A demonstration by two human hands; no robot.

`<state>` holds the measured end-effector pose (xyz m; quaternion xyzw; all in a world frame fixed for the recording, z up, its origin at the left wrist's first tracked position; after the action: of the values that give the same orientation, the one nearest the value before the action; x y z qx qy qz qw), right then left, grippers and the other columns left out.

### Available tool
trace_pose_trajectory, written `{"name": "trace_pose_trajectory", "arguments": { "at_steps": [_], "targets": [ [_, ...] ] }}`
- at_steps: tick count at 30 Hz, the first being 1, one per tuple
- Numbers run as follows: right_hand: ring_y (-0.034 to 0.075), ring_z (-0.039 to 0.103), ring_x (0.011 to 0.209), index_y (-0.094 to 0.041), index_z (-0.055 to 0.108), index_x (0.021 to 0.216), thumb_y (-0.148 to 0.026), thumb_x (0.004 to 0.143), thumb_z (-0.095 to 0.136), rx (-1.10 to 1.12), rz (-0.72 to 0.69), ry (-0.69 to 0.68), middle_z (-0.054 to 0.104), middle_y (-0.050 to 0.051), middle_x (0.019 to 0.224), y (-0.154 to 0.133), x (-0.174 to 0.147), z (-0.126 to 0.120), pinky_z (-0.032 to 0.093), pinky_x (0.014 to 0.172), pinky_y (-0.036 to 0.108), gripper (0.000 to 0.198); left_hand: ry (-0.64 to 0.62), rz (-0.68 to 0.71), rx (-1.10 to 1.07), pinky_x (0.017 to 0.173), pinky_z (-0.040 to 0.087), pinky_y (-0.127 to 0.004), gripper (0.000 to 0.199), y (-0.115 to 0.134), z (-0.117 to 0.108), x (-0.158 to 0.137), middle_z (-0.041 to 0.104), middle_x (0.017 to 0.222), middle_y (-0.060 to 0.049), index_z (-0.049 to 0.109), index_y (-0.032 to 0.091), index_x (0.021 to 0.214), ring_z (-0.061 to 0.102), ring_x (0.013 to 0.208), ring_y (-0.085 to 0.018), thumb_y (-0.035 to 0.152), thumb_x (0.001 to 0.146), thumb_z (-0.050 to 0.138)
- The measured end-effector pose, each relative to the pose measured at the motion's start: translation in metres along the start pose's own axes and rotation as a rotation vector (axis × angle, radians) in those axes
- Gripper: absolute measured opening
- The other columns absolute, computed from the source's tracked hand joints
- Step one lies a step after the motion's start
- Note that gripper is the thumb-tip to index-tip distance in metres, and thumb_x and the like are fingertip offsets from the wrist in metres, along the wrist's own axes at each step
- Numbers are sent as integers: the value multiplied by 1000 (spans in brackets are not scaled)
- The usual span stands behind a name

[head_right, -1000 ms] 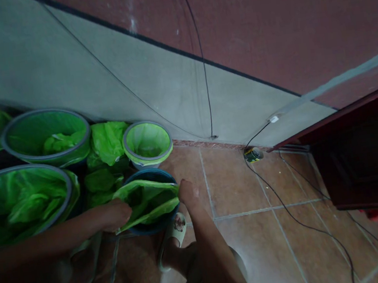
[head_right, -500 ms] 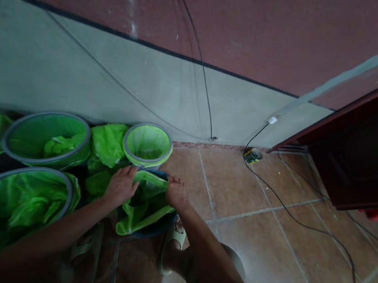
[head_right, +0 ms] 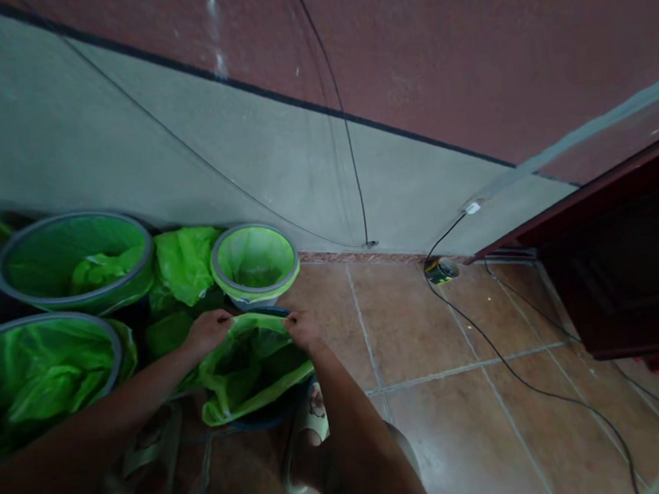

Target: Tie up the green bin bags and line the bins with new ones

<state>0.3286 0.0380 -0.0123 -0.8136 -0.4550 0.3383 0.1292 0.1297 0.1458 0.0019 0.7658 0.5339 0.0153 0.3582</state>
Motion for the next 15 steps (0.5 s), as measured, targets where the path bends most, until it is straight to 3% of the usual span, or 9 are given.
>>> {"name": "trace_pose_trajectory", "arguments": {
  "at_steps": [5,11,15],
  "targets": [
    [14,67,79,-16,75,96,-30,92,52,159,46,72,74,3,89,7,10,-10,48,67,19,27,14,-93,-129,71,50,-24,30,-12,3,12,78,94,-8,77,16,94,72,87,-22,29,84,53],
    [18,68,98,-22,76,107,-32,93,53,0,130,115,74,6,109,2,20,-20,50,81,23,28,21,-123,-150,65,48,-24,30,-14,5,21,78,87,-7,77,16,89,72,85,-23,34,84,54],
    [17,68,96,-23,75,107,-31,93,53,-20,164,86,74,6,109,7,30,-17,50,82,24,27,1,-133,-110,65,48,-25,33,-22,10,28,78,88,-10,77,14,89,71,83,-23,37,86,54]
  ]
}}
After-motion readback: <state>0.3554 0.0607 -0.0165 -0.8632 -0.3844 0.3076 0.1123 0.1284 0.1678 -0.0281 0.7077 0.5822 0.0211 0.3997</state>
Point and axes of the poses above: each hand's wrist, its own x-axis towards the middle knuckle, its own z-axis out of the palm, y = z × x, the point moved 9 cm from there along x, towards the middle knuckle
